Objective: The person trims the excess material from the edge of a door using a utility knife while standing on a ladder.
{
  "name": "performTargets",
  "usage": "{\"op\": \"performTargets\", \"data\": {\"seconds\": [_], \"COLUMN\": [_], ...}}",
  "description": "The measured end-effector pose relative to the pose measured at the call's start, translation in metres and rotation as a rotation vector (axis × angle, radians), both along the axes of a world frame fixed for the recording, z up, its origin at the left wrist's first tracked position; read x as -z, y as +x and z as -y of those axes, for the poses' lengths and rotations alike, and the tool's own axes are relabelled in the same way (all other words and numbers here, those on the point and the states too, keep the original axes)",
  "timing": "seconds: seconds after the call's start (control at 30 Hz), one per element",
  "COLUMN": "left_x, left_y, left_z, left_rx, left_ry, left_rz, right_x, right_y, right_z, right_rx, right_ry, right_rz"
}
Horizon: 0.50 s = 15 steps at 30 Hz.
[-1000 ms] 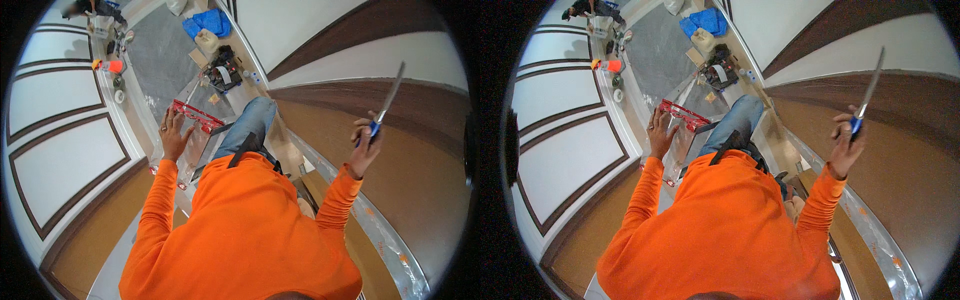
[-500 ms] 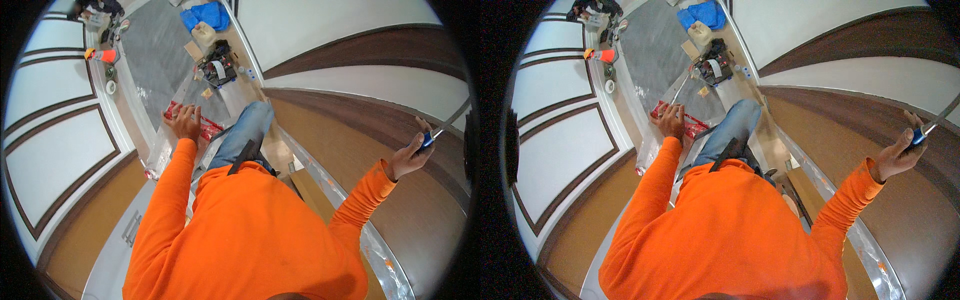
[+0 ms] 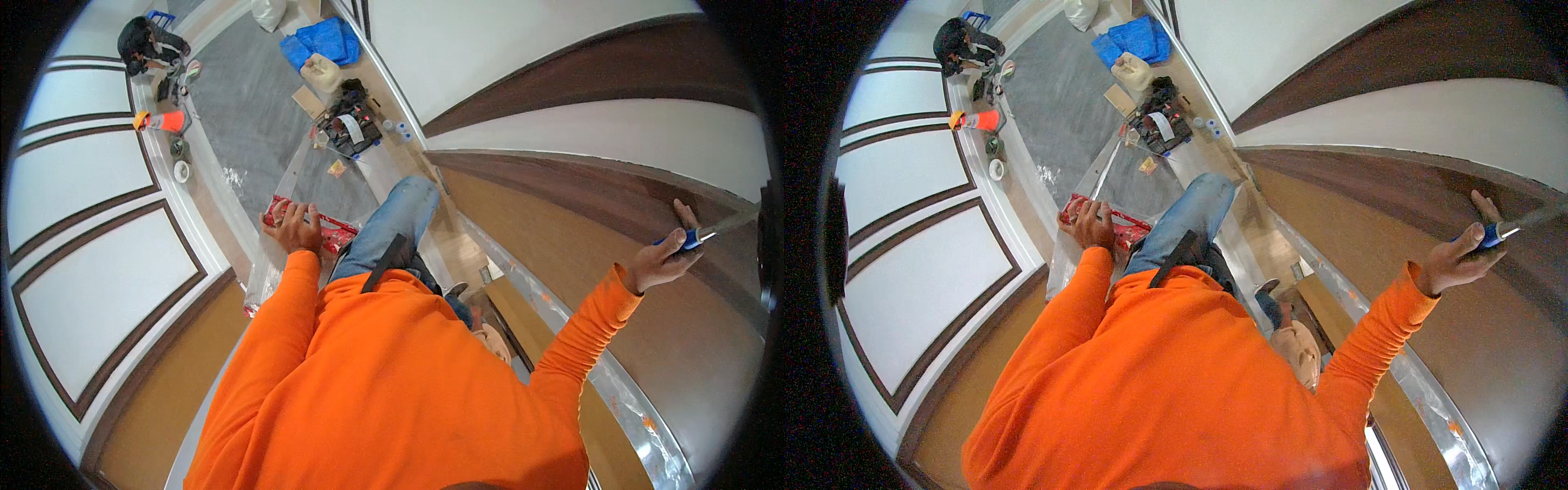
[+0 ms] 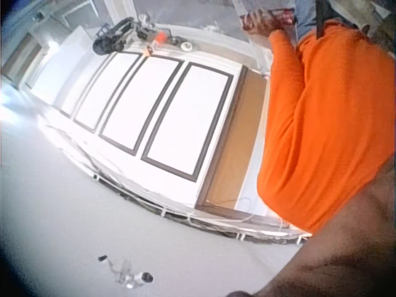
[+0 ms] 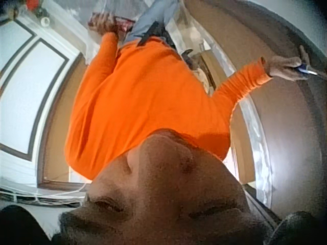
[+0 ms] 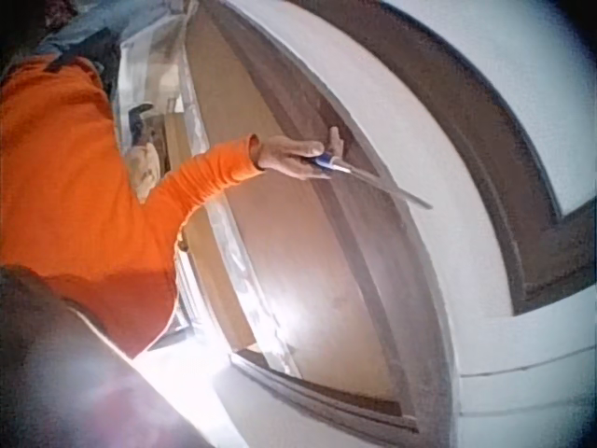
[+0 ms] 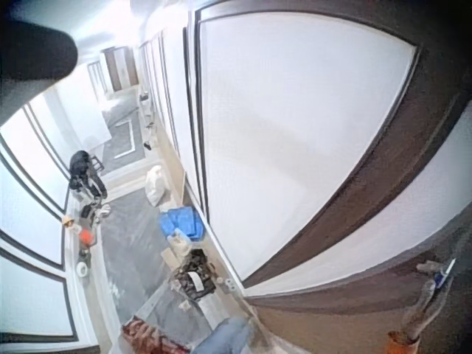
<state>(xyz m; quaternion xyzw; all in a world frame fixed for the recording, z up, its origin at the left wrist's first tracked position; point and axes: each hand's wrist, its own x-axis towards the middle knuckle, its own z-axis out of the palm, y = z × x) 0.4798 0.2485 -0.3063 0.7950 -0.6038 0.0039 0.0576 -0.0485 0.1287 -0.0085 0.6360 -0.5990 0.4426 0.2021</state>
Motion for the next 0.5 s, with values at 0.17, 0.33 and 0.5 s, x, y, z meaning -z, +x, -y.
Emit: {"op": "performTargets", "data": {"seconds": [0.17, 0.33, 0.5], "left_x": [-0.005, -0.007, -0.018], "left_y": [-0.002, -0.003, -0.006], "left_z": [-0.001, -0.002, 0.008], "left_rx": [-0.008, -0.029, -0.028], "left_ry": [0.004, -0.027, -0.006], "left_rz": [-0.023, -0.064, -0.077], "right_x": [-0.004, 0.049, 0.159], "right_y": [-0.001, 0.016, 0.123], "right_z": [-0.007, -0.037, -0.051], "right_rx": [0.036, -0.282, -0.357], "right_ry": [0.074, 0.13, 0.622], "right_rz": [0.04, 0.597, 0.708]}}
